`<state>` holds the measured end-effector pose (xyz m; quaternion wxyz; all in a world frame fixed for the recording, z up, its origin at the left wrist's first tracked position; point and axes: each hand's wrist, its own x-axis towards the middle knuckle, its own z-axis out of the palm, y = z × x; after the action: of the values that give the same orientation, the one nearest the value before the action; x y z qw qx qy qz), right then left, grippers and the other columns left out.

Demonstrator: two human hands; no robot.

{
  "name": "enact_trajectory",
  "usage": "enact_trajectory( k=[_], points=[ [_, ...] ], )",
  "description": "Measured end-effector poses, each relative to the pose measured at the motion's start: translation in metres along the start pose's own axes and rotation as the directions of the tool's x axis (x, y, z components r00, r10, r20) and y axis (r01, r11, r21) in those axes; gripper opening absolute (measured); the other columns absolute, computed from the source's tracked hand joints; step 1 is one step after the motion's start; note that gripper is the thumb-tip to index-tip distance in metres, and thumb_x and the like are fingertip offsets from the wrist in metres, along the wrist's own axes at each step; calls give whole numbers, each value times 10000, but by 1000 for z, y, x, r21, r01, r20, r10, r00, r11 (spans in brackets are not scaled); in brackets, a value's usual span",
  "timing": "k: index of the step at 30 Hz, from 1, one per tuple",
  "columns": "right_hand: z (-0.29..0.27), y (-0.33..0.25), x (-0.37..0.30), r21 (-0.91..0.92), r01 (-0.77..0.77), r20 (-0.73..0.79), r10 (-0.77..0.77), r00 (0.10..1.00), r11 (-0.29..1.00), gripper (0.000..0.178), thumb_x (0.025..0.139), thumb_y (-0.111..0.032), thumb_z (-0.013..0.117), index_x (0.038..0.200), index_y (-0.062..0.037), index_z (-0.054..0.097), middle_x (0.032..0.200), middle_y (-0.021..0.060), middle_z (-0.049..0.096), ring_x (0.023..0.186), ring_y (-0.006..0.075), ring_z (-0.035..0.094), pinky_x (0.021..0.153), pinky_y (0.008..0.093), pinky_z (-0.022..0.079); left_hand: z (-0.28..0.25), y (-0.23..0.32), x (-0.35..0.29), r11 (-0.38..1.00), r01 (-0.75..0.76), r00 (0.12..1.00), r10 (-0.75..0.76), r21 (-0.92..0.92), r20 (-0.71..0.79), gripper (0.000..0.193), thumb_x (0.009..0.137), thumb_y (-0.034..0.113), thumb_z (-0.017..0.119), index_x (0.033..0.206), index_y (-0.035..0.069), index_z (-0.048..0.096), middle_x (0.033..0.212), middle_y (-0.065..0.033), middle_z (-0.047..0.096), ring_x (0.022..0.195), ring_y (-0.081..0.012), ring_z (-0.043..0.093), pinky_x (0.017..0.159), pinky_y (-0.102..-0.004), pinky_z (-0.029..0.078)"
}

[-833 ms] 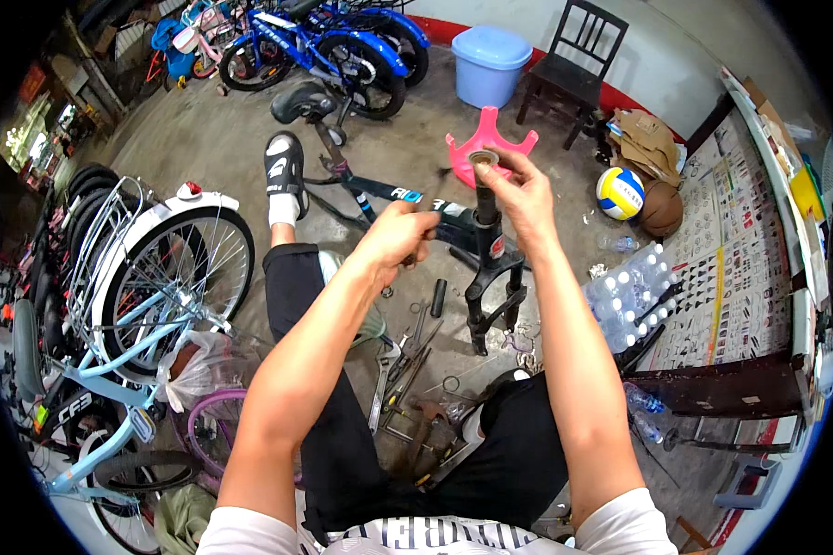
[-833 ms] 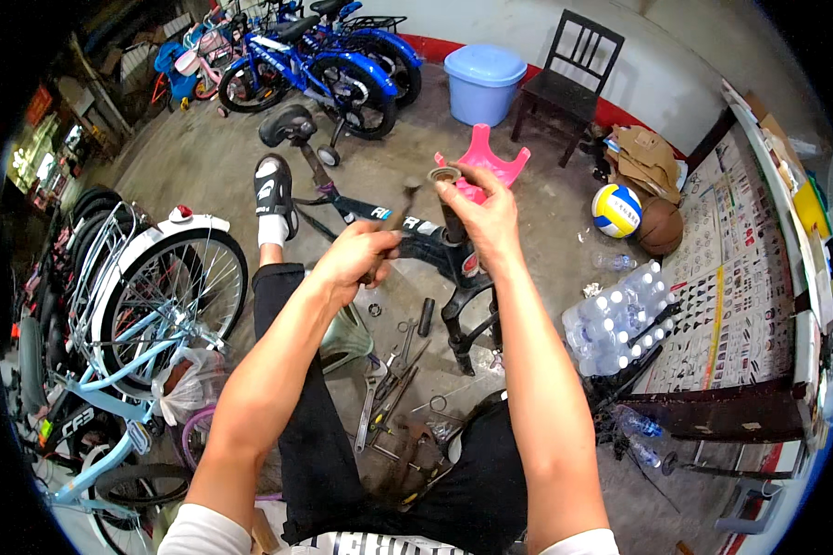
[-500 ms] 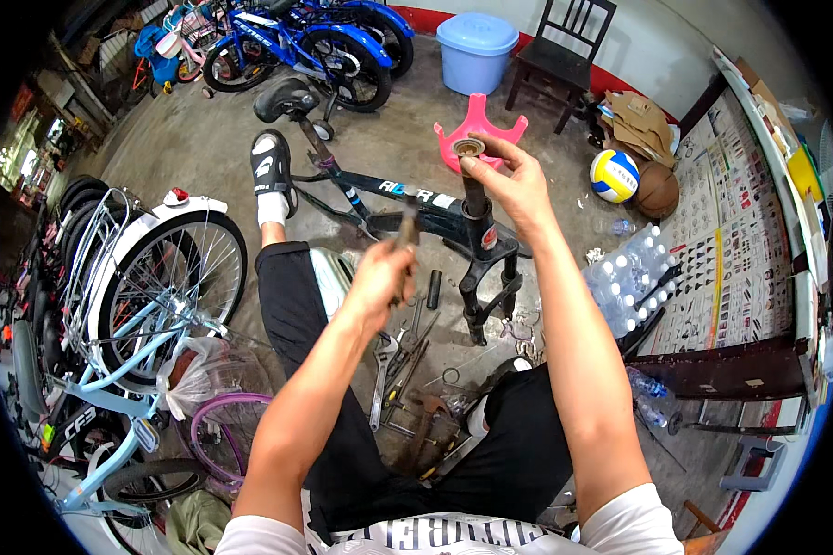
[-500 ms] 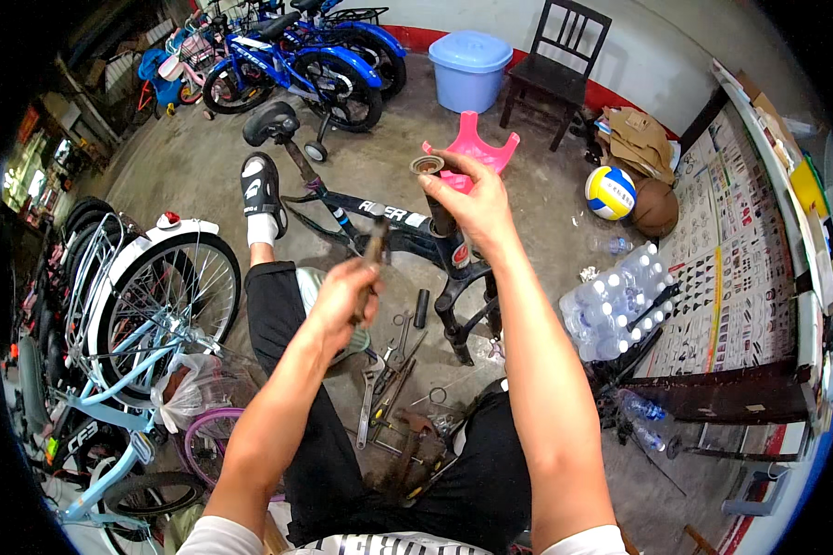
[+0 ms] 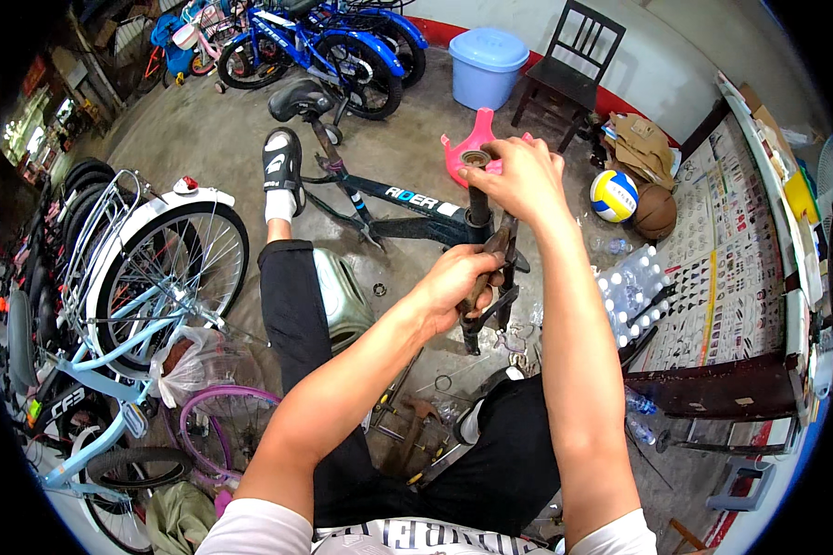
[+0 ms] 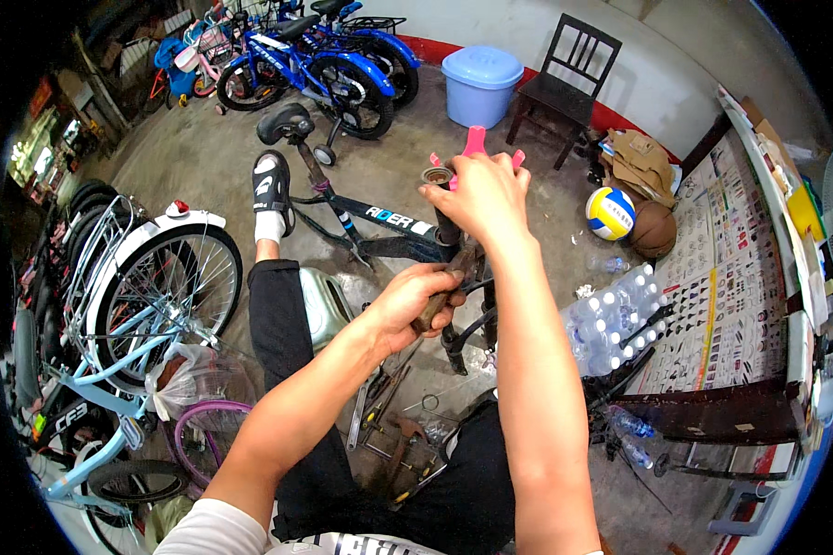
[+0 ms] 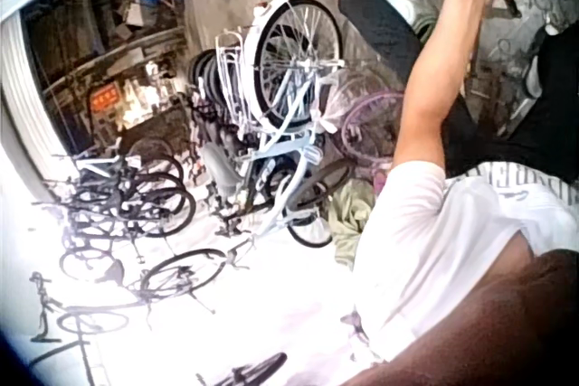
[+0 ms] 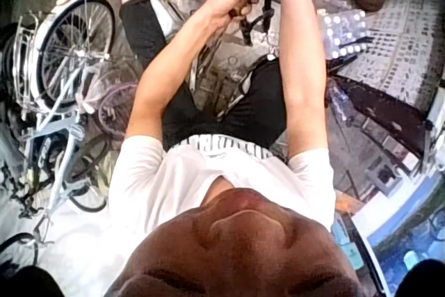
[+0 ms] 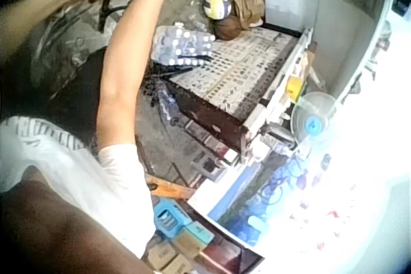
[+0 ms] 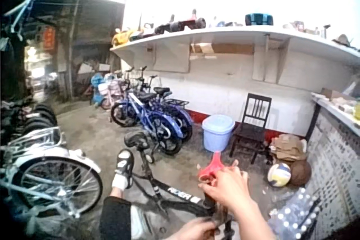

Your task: The person uses a hammer to tap and remove parts from a bicycle fork assembly by hand while sitting on the floor.

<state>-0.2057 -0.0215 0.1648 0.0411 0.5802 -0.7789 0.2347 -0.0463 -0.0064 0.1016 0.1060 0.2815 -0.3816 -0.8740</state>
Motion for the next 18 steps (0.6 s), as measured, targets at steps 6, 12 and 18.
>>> enact_trajectory(
  k=[6,12,18],
  points=[
    [4,-1,8,-53,-8,-47,5,999,999,444,741,-436,760,1021,-95,808,1150,83,720,1227,353,529,1073,520,332,10,-1,10,995,79,997,-78,-66,22,162,1001,202,568,1081,63,595,824,-23,600,521,-106,514,412,-270,326],
    [8,3,8,-1,70,-134,-70,989,998,434,705,-414,800,989,-86,807,1326,66,660,1394,368,426,1160,541,257,16,8,19,977,-161,986,155,-142,-56,140,1005,220,558,1030,84,580,809,-11,593,527,-99,508,416,-269,349],
    [8,2,9,40,50,-102,-45,994,998,344,694,-320,808,964,-106,804,1334,69,653,1396,358,421,1179,572,228,17,3,17,968,-237,971,233,-77,-63,161,1005,241,555,983,82,562,770,-14,573,495,-109,514,391,-278,331]
  ],
)
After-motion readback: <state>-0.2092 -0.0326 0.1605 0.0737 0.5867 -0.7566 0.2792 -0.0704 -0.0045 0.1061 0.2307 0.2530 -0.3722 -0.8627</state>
